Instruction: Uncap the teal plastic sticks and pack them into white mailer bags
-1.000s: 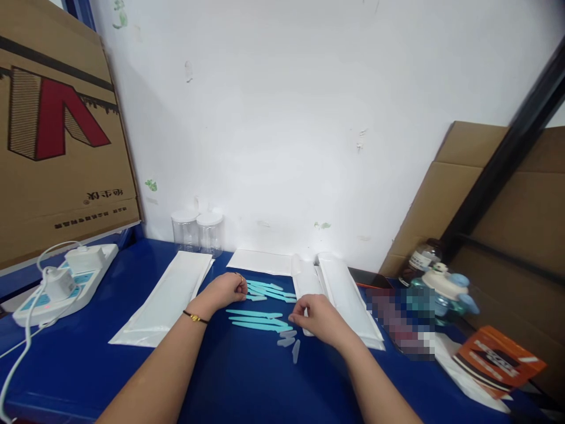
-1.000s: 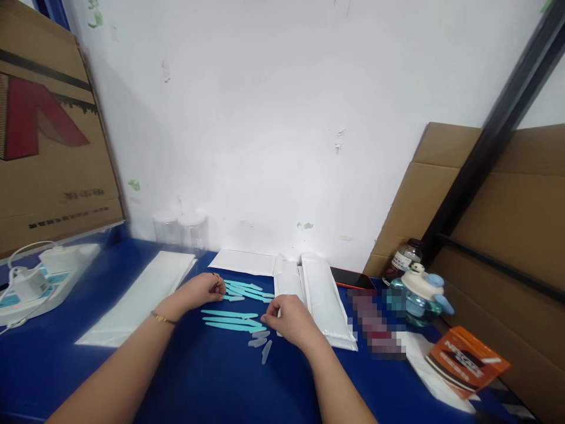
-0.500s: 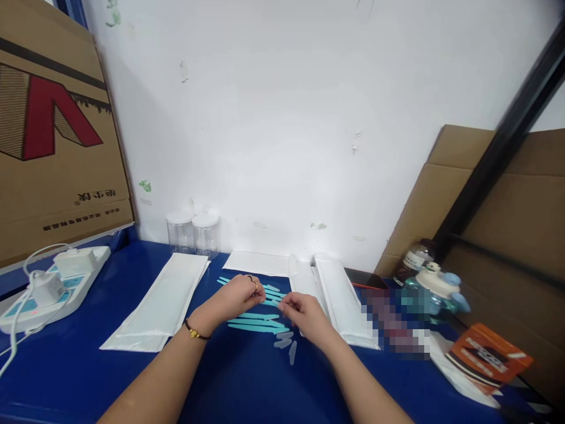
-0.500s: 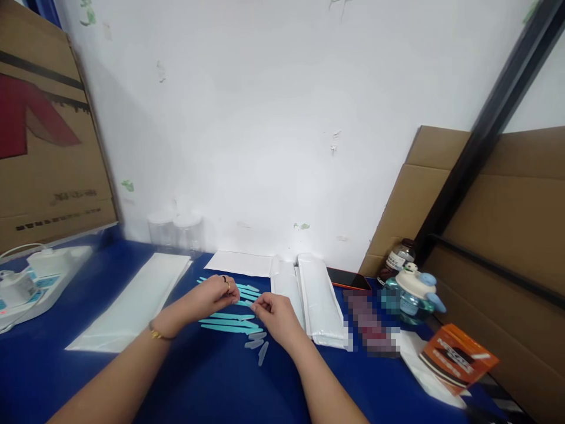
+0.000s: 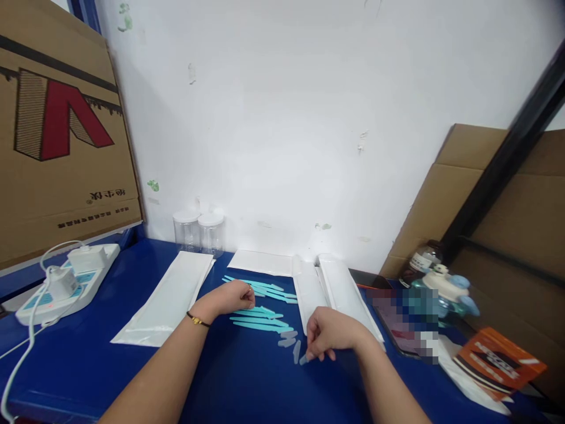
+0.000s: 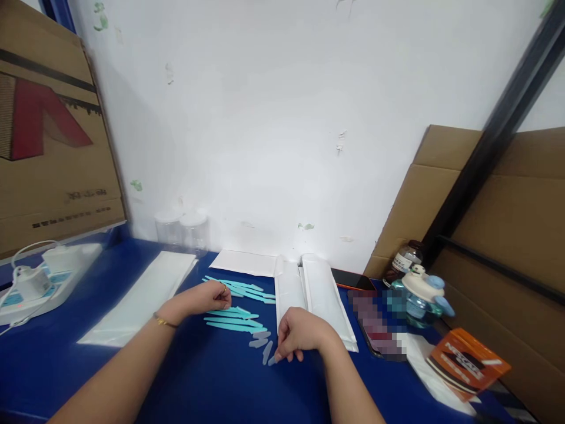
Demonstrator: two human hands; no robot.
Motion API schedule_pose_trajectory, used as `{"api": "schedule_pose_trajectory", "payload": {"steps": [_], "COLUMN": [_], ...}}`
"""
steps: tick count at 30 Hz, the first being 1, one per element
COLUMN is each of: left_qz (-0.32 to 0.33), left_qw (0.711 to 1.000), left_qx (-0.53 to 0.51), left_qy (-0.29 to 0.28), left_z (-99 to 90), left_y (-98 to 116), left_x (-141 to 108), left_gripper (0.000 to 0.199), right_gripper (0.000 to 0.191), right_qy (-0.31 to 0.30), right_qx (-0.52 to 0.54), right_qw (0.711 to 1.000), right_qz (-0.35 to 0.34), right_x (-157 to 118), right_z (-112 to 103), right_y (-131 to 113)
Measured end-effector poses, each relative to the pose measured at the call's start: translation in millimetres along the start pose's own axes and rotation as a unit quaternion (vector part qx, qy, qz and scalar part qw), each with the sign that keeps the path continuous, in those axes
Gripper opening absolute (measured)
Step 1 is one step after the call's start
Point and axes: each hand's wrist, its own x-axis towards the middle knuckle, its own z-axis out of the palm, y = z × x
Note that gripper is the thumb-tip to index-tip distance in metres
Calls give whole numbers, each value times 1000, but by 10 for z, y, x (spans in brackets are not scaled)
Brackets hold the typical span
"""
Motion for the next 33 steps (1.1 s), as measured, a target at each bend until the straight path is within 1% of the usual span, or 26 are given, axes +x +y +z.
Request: {"api": "schedule_pose_trajectory", "payload": {"steps": [3, 5, 6, 8, 10, 11, 14, 15, 18, 20, 22, 25, 30, 33], "left_qz": [-6, -4, -2, 7, 21, 28, 34, 33, 27, 25, 33, 49, 56, 50], "left_qw": [1000, 1000, 999, 993, 982, 978, 976, 976, 974, 974, 975, 973, 976, 980], "left_qx": [-5, 8, 20, 51, 84, 98, 121, 124, 132, 134, 126, 112, 67, 33], "left_qy": [8, 20, 41, 109, 169, 183, 179, 177, 182, 182, 182, 195, 201, 191], "left_z": [45, 54, 57, 68, 91, 106, 151, 161, 171, 163, 144, 93, -33, -98], "left_y": [0, 7, 8, 2, -18, -31, -63, -68, -65, -58, -50, -30, 37, 87], "left_x": [30, 51, 65, 102, 146, 169, 225, 238, 259, 263, 260, 232, 130, 55], "left_gripper": [17, 17, 18, 20, 24, 25, 20, 17, 14, 13, 13, 16, 23, 26], "right_gripper": [21, 22, 23, 24, 23, 22, 20, 19, 16, 15, 18, 23, 23, 26], "right_qy": [31, 39, 44, 64, 118, 156, 279, 309, 358, 376, 389, 396, 383, 356], "right_qx": [-12, -13, -11, -7, -13, -21, -70, -88, -121, -139, -159, -163, -109, -67], "right_qw": [999, 999, 999, 998, 993, 987, 956, 945, 923, 913, 903, 897, 909, 922], "right_qz": [12, 20, 21, 11, -12, -25, -54, -58, -67, -79, -92, -106, -125, -137], "right_x": [115, 128, 121, 100, 91, 96, 137, 157, 213, 245, 275, 322, 359, 297], "right_z": [86, 96, 90, 64, 33, 19, -9, -12, -4, 14, 35, 63, 75, 66], "right_y": [10, -4, -16, -41, -61, -67, -69, -65, -49, -38, -28, -19, -44, -108]}}
